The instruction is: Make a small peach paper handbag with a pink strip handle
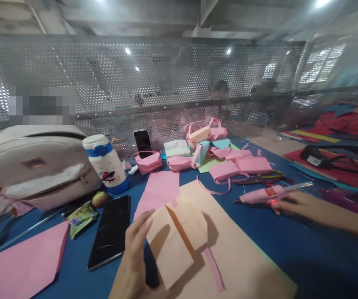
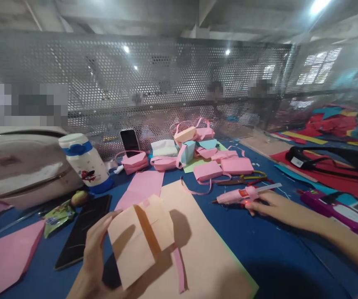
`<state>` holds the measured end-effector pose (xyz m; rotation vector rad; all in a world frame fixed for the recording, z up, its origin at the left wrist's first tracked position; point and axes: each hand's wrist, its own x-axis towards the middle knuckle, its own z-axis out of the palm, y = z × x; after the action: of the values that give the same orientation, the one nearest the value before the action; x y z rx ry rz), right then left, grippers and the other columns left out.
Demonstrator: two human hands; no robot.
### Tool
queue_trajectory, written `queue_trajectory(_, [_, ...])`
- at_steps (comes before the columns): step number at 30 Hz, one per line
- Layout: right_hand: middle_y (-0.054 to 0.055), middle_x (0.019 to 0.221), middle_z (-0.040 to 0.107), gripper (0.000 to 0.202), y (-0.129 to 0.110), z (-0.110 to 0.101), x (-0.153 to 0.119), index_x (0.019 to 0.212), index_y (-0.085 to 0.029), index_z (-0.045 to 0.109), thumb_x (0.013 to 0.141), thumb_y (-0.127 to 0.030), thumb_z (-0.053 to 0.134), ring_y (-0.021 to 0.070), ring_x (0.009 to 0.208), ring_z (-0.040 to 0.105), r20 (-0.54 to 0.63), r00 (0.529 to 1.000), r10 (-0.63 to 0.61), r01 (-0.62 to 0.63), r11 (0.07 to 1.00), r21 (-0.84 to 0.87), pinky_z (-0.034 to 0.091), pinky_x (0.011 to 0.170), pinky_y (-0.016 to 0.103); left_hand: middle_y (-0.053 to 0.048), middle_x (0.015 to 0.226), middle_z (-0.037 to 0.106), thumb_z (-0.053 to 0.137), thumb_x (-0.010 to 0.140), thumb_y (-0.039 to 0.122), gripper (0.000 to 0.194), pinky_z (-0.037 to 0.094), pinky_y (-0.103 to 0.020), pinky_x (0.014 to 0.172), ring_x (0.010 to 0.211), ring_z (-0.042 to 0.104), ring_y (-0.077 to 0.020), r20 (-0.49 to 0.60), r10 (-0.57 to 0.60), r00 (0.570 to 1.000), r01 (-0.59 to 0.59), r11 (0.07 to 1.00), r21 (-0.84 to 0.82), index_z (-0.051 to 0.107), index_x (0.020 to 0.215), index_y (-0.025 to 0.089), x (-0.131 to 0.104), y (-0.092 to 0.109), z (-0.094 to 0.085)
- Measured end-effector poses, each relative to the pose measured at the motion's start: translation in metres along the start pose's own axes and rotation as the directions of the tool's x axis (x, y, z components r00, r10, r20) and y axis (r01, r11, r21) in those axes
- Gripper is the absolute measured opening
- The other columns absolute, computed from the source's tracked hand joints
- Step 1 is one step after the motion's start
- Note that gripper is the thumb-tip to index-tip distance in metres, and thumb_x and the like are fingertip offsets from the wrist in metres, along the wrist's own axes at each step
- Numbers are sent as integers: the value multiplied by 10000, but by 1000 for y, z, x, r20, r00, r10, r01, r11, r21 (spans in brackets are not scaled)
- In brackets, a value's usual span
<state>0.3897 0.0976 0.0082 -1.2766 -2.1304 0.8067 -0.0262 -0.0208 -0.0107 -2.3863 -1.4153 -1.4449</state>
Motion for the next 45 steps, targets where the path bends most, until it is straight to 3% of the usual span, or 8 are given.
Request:
queue_trajectory(6, [67,867,768,239,20,3,-12,891,-277,781,806,-490,714,314,799,719,-133,989,63,-71,996,-57,598,616,345,-177,1458,363,753,801,298,956,460,-571,1047,1384,376,-373,11,-8,1000,7,999,36,165,1555,273,-2,-2,0])
queue_trajectory(13, [42,1134,747,442,-6,-19,-68,1201,-426,694,777,-552,693,432,1007,677,-233,948,-217,76,865,-496,566,812,534,-177,1476,341,741,807,300,955,483,-525,1036,1388,370,-359,33,59,998,-61,996,58,159,1562,256,-3,-5,-2])
queue_trajectory(20, [83,1309,635,376,-131,51,-18,1281,-335,611,916,-425,609,343,1208,581,-67,963,-262,253,960,-124,504,992,494,-166,1502,302,678,810,106,939,461,-517,1057,1405,350,-347,56,155,986,-159,983,94,153,1568,284,-7,-5,-6])
queue_trajectory(24, [99,1481,458,565,-151,100,21,1422,-283,432,912,-425,628,283,1321,469,27,960,-280,266,934,239,433,1073,460,-141,1528,282,649,769,-19,979,426,-526,1079,1394,365,-335,-7,312,950,-308,942,133,186,1563,316,-9,-5,-6])
queue_trajectory(29, [75,1378,551,486,-157,135,40,1317,-262,533,892,-460,661,265,1309,478,44,967,-250,188,823,537,367,1124,448,-145,1529,285,705,754,19,998,425,-522,1068,1354,404,-332,-30,400,916,-394,911,125,195,1564,297,-7,-3,-5])
queue_trajectory(36, [72,1274,611,379,-141,145,41,1269,-229,567,963,-453,561,254,1190,567,108,974,-200,60,687,725,402,1082,425,-188,1485,321,806,748,319,1030,431,-556,1071,1396,340,-373,-13,37,999,-38,999,-36,168,1554,249,-7,-7,-3])
queue_trajectory(40, [81,1280,592,349,-125,151,40,1268,-232,531,987,-439,525,232,1251,523,96,979,-180,45,652,757,384,1086,380,-166,1528,291,822,722,407,1079,288,-651,1138,1421,305,-409,20,-267,964,266,949,-167,144,1553,284,-5,-12,-2])
queue_trajectory(45, [46,1078,559,118,-112,154,39,1039,-244,554,1021,-283,445,177,1002,586,-52,974,-220,210,797,567,488,850,309,-128,1527,327,769,775,412,986,294,-631,1144,1424,333,-385,1,-408,913,390,873,-292,159,1546,338,2,-18,0])
